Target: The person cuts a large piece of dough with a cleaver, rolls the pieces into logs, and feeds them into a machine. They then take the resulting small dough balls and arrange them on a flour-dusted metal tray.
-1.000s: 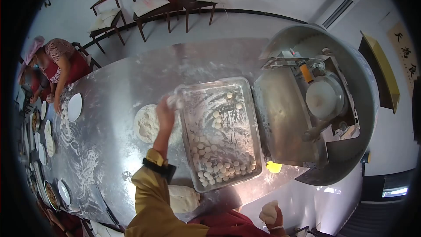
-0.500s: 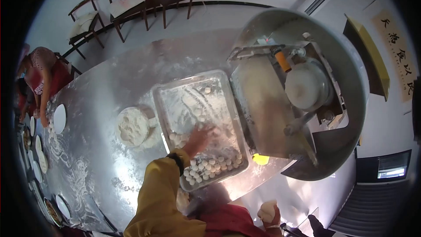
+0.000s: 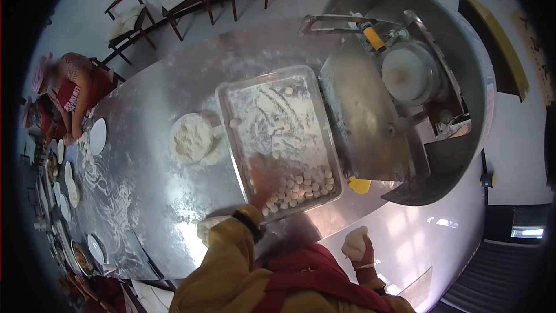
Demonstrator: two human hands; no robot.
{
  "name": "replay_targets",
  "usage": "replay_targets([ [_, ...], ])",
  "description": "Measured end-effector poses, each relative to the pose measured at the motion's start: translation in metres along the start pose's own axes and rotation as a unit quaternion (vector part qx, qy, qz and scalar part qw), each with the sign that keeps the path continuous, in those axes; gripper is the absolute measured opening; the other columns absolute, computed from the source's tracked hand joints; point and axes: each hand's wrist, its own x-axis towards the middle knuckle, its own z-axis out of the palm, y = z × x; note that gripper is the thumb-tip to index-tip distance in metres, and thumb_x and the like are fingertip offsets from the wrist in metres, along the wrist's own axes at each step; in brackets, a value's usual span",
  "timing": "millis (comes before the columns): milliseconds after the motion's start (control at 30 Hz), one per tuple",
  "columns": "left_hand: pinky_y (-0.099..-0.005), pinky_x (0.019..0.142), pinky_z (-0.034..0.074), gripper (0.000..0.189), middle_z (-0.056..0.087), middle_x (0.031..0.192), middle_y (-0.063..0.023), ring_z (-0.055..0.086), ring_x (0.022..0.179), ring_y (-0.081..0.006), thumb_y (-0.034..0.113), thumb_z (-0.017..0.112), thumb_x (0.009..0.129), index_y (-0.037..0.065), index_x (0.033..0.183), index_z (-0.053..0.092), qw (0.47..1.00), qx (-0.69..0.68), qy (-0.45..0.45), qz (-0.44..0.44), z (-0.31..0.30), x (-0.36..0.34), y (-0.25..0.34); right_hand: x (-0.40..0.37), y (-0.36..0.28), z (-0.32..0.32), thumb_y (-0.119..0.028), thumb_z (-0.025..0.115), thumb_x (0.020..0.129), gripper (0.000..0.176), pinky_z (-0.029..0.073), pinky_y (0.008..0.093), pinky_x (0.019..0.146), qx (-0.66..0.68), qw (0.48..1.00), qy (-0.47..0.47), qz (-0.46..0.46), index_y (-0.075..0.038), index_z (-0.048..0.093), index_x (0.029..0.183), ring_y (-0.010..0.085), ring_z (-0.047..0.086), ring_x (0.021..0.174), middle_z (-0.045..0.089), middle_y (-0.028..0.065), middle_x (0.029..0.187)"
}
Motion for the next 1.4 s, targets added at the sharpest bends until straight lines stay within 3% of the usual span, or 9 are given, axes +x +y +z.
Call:
replay_targets([
  [100,-0.047,0.097,0.03,0.031,0.049,0.119,-0.0077,0.045,0.112,-0.0236,0.022,0.06,0.073,0.019,0.104,0.062,0.924,-0.075,-0.181,0.328,0.007,-0.019,0.035,0.001,0.004,-0.017,-0.036,0.047,0.089,0.037,0.051,0.0403,0.071,0.004,1.0,-0.005,-0.013,-0.007,0.048,0.111,0.026,0.057,0.087,0.056,0.0109,0.098],
  [167,-0.0482,0.097,0.031,0.026,0.054,0.113,-0.007,0.048,0.11,-0.0269,0.019,0.06,0.071,0.019,0.096,0.063,0.897,-0.04,-0.049,0.437,0.028,0.011,0.02,-0.01,0.001,-0.018,-0.037,0.047,0.088,0.038,0.05,0.0415,0.07,-0.001,1.0,0.013,-0.021,-0.008,0.047,0.113,0.0261,0.057,0.087,0.056,0.0109,0.098],
  [467,-0.0572,0.103,0.016,0.051,0.027,0.143,-0.0063,0.02,0.132,-0.0309,0.035,0.048,0.085,0.023,0.134,0.038,0.995,0.083,-0.018,0.057,-0.001,0.227,0.018,-0.042,-0.007,-0.04,-0.029,0.049,0.086,0.03,0.05,0.0367,0.064,0.04,0.996,-0.001,-0.076,-0.006,0.048,0.107,0.0247,0.056,0.078,0.055,0.0079,0.087],
  [533,-0.0582,0.103,0.014,0.055,0.027,0.143,-0.0045,0.019,0.133,-0.0297,0.038,0.05,0.084,0.022,0.135,0.036,0.99,0.097,-0.059,0.085,0.022,0.234,0.033,-0.04,-0.01,-0.056,-0.015,0.046,0.089,0.021,0.046,0.0288,0.059,0.135,0.974,-0.182,-0.013,-0.007,0.049,0.108,0.0206,0.053,0.064,0.053,0.0023,0.074],
  [633,-0.0584,0.104,0.01,0.058,0.035,0.139,-0.0052,0.023,0.131,-0.033,0.039,0.056,0.079,0.012,0.129,0.045,0.977,0.027,-0.102,0.184,0.041,0.177,0.065,-0.041,-0.012,-0.065,-0.035,0.05,0.086,0.037,0.051,0.0408,0.067,0.037,0.997,0.047,-0.047,-0.007,0.048,0.109,0.0265,0.057,0.086,0.055,0.0107,0.096],
  [833,-0.0626,0.104,0.002,0.052,0.031,0.143,-0.0001,0.019,0.134,-0.029,0.032,0.06,0.075,0.029,0.126,0.049,0.876,0.105,-0.173,0.438,0.038,0.025,0.033,-0.006,-0.016,-0.034,-0.035,0.042,0.09,0.031,0.047,0.0369,0.059,-0.005,1.0,0.003,-0.027,-0.007,0.049,0.102,0.0239,0.054,0.074,0.054,0.0096,0.089],
  [1100,-0.0682,0.095,0.014,0.048,0.033,0.139,-0.0061,0.024,0.13,-0.0327,0.026,0.051,0.08,0.03,0.128,0.045,0.981,0.192,-0.035,-0.016,0.029,-0.051,0.026,0.02,-0.023,-0.033,-0.037,0.048,0.088,0.04,0.051,0.0378,0.073,-0.035,0.998,-0.049,0.031,-0.004,0.049,0.111,0.0248,0.058,0.088,0.058,0.0114,0.097],
  [1333,-0.0586,0.101,0.019,0.048,0.023,0.143,-0.0143,0.021,0.131,-0.0334,0.027,0.049,0.084,0.028,0.132,0.041,0.967,0.149,-0.196,0.068,0.045,-0.084,0.106,0.043,-0.048,-0.057,-0.036,0.048,0.088,0.039,0.051,0.0381,0.072,-0.054,0.991,-0.1,0.066,-0.003,0.05,0.108,0.0251,0.058,0.087,0.057,0.0117,0.096],
  [1400,-0.0513,0.101,0.023,0.049,0.029,0.137,-0.0163,0.022,0.13,-0.0354,0.028,0.052,0.083,0.018,0.13,0.041,0.978,-0.065,-0.047,-0.191,0.024,-0.094,0.084,0.053,-0.061,-0.067,-0.036,0.047,0.089,0.037,0.051,0.0382,0.071,-0.058,0.987,-0.13,0.076,-0.004,0.05,0.108,0.0253,0.058,0.085,0.057,0.0117,0.096],
])
